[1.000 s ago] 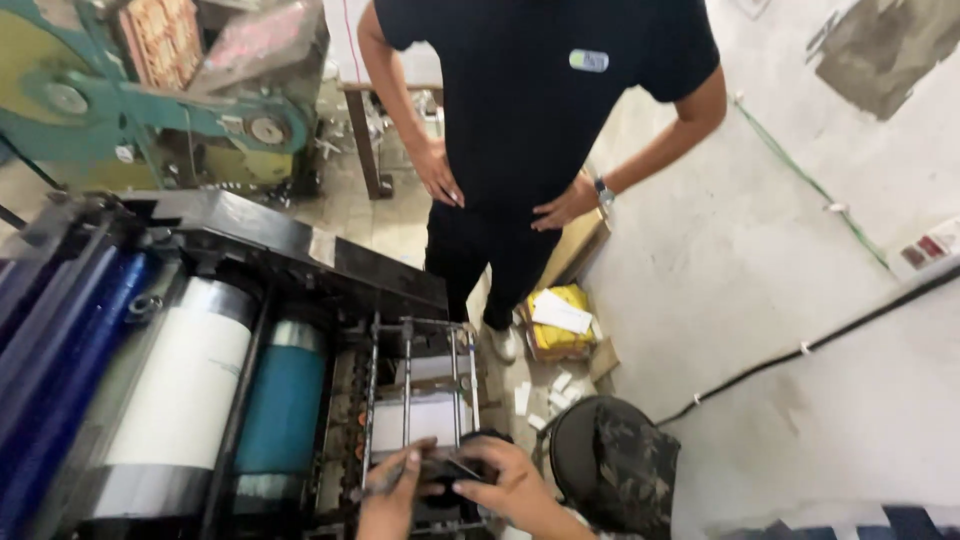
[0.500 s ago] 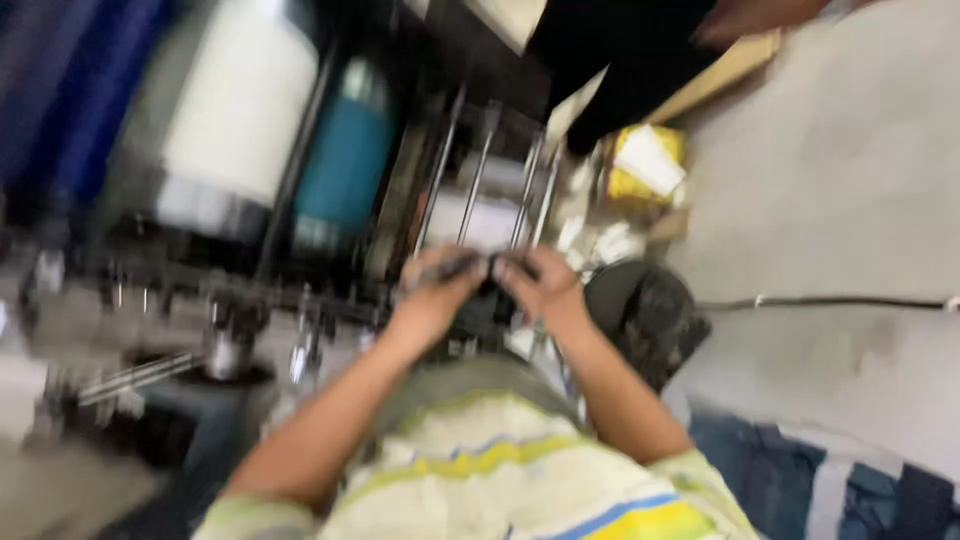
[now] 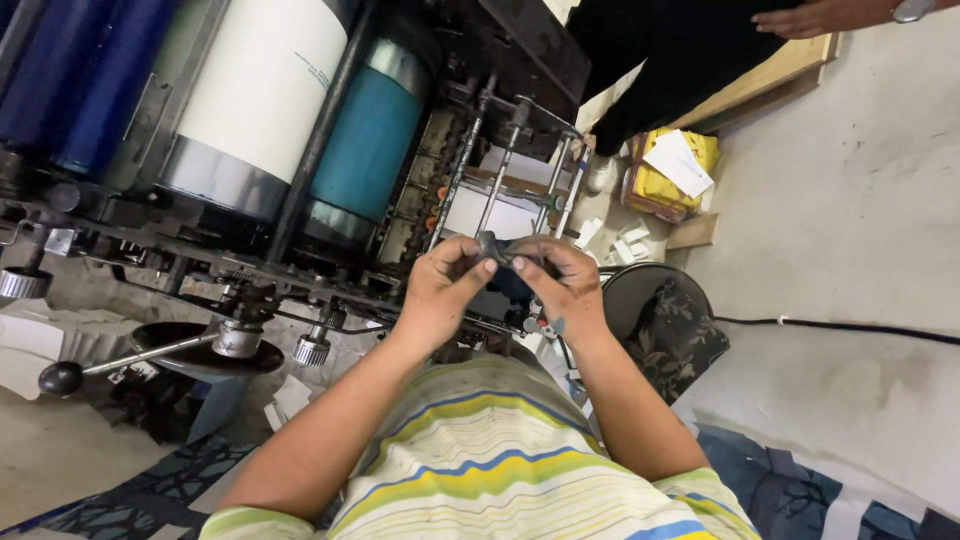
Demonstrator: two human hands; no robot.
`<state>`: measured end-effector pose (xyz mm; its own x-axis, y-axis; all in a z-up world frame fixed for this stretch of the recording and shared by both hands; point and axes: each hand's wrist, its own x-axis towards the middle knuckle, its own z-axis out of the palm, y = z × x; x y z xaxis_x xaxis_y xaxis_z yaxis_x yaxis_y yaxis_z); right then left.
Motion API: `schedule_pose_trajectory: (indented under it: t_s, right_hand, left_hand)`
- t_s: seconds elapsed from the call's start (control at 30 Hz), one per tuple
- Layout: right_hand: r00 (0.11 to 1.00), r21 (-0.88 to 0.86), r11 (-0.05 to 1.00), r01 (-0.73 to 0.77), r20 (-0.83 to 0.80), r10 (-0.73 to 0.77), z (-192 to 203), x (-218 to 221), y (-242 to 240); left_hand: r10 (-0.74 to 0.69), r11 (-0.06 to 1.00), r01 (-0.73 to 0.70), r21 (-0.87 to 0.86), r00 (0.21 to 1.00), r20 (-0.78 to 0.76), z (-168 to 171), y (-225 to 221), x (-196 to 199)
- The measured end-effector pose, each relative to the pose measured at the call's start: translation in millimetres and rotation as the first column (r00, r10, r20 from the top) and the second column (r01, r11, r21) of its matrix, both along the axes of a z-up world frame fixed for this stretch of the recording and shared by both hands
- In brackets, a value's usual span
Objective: The recorder is performing maintenance and adjustments on a small offset printing machine, including checking prints and wiping rollers.
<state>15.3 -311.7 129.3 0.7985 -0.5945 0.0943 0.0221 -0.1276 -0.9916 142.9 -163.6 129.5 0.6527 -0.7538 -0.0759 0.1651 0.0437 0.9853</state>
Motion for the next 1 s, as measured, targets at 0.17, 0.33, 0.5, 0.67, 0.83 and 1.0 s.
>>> schedule_pose_trajectory:
  t_s: [0.17, 0.33, 0.5, 0.67, 0.83, 1.0]
  right_hand:
    - [1.0, -0.153, 0.988, -0.015, -0.029, 0.011, 21, 1, -2]
    - [0.995, -0.255, 0.962, -0.102, -0.036, 0.096, 21, 0, -3]
    - [0.997, -0.03, 0.999, -0.012, -0.072, 0.01, 12, -8, -2]
    - [0.994, 0.03, 0.999, 0.03, -0.104, -0.027, 17, -12, -2]
    - [0.993, -0.008, 0.999, -0.042, -0.106, 0.041, 14, -8, -1]
    - [0.99, 0.091, 0.995, 0.046, -0.137, -0.033, 7, -11, 1]
  left_hand:
    - [-0.061, 0.998, 0.055, -0.04, 0.988, -0.142, 25, -8, -1]
    - [-0.107, 0.975, 0.101, 0.198, 0.994, 0.017, -6, -4, 8]
    - [-0.057, 0.998, 0.054, -0.044, 0.996, -0.072, -24, -12, 11]
    - [0.011, 0.987, -0.037, -0.155, 0.986, -0.168, -16, -8, 3]
    - [-0.125, 0.987, 0.085, -0.135, 0.939, -0.32, -9, -5, -4]
    - [-0.115, 0.993, 0.114, 0.03, 0.993, 0.034, -24, 2, -9]
